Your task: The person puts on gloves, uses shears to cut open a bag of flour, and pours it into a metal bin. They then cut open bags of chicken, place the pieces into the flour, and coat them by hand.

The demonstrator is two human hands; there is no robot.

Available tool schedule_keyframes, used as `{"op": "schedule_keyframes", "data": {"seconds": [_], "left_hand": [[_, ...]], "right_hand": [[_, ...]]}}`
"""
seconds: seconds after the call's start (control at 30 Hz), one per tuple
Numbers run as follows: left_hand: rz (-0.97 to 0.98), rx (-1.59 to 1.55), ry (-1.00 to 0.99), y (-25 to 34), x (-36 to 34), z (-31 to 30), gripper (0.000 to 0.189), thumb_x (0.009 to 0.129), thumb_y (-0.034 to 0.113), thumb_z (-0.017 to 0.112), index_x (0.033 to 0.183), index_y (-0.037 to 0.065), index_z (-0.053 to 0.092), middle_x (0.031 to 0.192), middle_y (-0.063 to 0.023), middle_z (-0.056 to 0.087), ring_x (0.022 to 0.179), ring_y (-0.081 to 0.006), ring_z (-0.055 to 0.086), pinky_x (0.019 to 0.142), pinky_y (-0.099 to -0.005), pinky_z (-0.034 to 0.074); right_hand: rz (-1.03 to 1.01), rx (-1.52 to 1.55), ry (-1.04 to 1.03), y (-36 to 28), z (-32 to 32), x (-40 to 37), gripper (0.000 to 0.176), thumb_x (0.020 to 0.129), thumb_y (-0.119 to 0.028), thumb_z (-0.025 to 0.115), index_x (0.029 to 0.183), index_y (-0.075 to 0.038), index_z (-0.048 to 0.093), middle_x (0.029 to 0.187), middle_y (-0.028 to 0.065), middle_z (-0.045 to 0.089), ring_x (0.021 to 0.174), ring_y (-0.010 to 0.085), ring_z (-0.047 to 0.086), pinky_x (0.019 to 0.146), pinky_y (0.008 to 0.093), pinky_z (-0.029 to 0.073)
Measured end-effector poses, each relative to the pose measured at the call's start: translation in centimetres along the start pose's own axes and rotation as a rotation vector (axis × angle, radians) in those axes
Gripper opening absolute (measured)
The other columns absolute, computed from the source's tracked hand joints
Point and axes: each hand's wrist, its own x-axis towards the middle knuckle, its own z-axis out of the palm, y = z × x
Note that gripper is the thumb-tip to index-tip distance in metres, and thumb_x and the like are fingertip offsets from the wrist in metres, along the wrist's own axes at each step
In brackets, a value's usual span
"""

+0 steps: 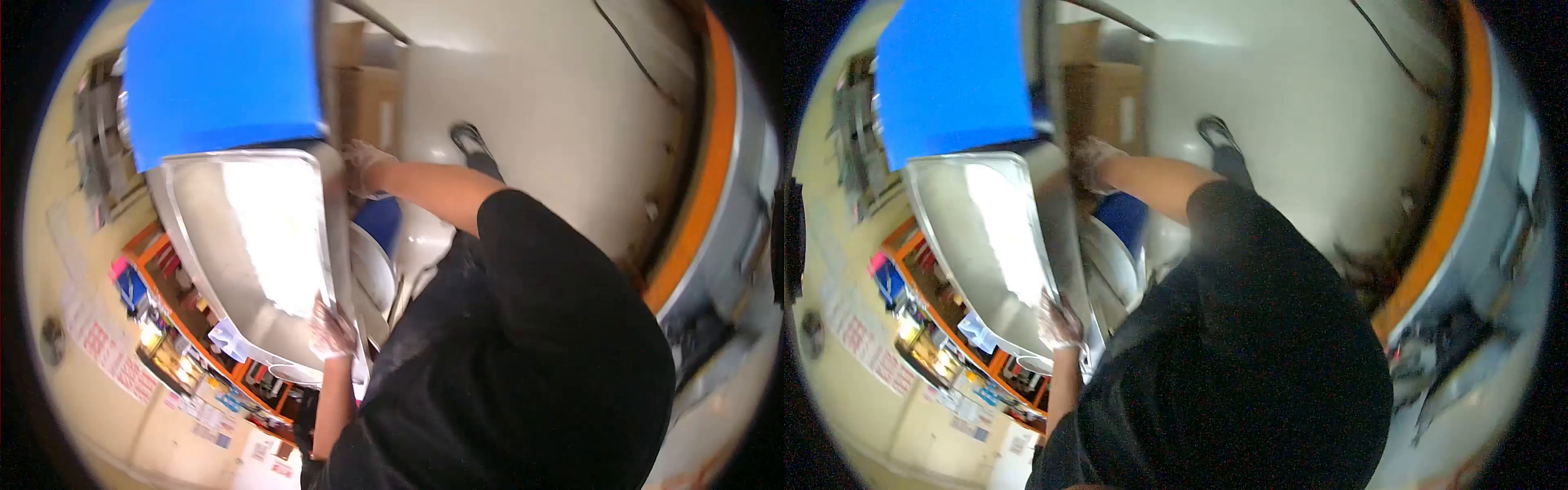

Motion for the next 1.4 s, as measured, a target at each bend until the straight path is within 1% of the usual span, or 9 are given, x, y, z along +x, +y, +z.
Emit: {"op": "schedule_keyframes", "data": {"seconds": [0.1,0.3,0.43,0.5,0.7,0.87,1.17,1.33,1.4], "left_hand": [[0.117,-0.499,0.022,-0.5,0.2,1.1,0.043,0.084,0.003,0.051,0.127,0.006,0.053,0.113,-0.0226,0.062,0.1,-0.0403,0.061,0.086,-0.0444,0.051],[0.252,-0.522,-0.055,1.3,2.1,-1.1,0.053,0.074,-0.005,0.051,0.126,0.009,0.051,0.111,-0.0201,0.063,0.095,-0.0429,0.061,0.078,-0.0481,0.052],[0.018,-0.728,-0.385,3.3,4.9,-6.3,0.057,0.085,0.027,0.068,0.134,0.008,0.047,0.129,-0.0202,0.053,0.12,-0.0377,0.051,0.102,-0.0438,0.04],[0.138,-1.219,-0.169,1.0,6.2,-3.6,0.077,0.085,0.054,0.061,0.143,0.009,0.038,0.144,-0.0161,0.041,0.135,-0.0313,0.037,0.111,-0.0461,0.029],[0.187,-0.18,0.232,4.6,22.9,-5.9,0.082,0.082,0.053,0.062,0.147,0.012,0.032,0.156,-0.0144,0.02,0.146,-0.0328,0.014,0.118,-0.0502,0.016],[0.058,-0.216,0.016,3.3,25.5,-6.6,0.069,0.084,0.048,0.062,0.142,0.016,0.042,0.152,-0.0126,0.031,0.139,-0.0335,0.03,0.114,-0.0494,0.026],[0.045,-0.228,-0.284,-3.2,14.8,-1.3,0.04,0.081,0.029,0.068,0.117,0.014,0.063,0.124,-0.0124,0.055,0.117,-0.0326,0.053,0.098,-0.0445,0.045],[-0.074,-0.219,-0.283,-6.5,6.2,-1.4,0.037,0.082,0.027,0.067,0.115,0.012,0.063,0.122,-0.0123,0.058,0.114,-0.0325,0.055,0.097,-0.0422,0.046],[-0.128,-0.267,-0.061,-8.1,3.4,-0.5,0.037,0.083,0.027,0.066,0.116,0.012,0.062,0.125,-0.0119,0.058,0.115,-0.0327,0.056,0.097,-0.0412,0.046]], "right_hand": [[-0.087,0.03,0.038,4.3,1.0,5.6,0.039,0.089,-0.026,0.055,0.124,-0.009,0.06,0.129,0.0122,0.059,0.125,0.0303,0.05,0.105,0.0438,0.038],[0.071,-0.122,-0.287,15.8,-1.0,5.6,0.041,0.09,-0.026,0.056,0.126,-0.008,0.057,0.129,0.013,0.057,0.125,0.0303,0.05,0.105,0.0437,0.037],[0.073,-0.146,-0.352,16.7,-3.2,3.0,0.042,0.09,-0.026,0.056,0.127,-0.007,0.055,0.129,0.0135,0.056,0.125,0.0302,0.049,0.105,0.0435,0.037],[0.027,-0.096,-0.325,14.8,-3.3,1.3,0.043,0.09,-0.026,0.056,0.128,-0.007,0.054,0.129,0.0138,0.055,0.125,0.0302,0.049,0.105,0.0435,0.037],[0.071,0.536,-0.191,11.8,-3.9,-11.3,0.045,0.091,-0.027,0.057,0.13,-0.006,0.051,0.129,0.0146,0.054,0.124,0.0301,0.048,0.105,0.0433,0.036],[0.001,0.111,-0.144,8.4,-14.6,-15.5,0.038,0.087,-0.018,0.066,0.121,-0.003,0.056,0.115,0.0175,0.058,0.111,0.0301,0.057,0.092,0.0374,0.049],[0.011,0.567,-0.435,-1.1,-28.1,-8.4,0.031,0.094,-0.026,0.055,0.119,-0.008,0.059,0.104,0.0111,0.063,0.101,0.0246,0.063,0.087,0.0332,0.052],[-0.408,-0.01,-0.084,-10.7,-30.2,1.4,0.059,0.087,-0.041,0.06,0.129,-0.001,0.051,0.114,0.0178,0.065,0.099,0.0352,0.065,0.089,0.0426,0.051],[-0.237,-0.325,-0.469,-11.7,-28.5,4.8,0.065,0.082,-0.042,0.065,0.128,0.002,0.051,0.115,0.0205,0.064,0.102,0.0365,0.064,0.09,0.0416,0.051]]}}
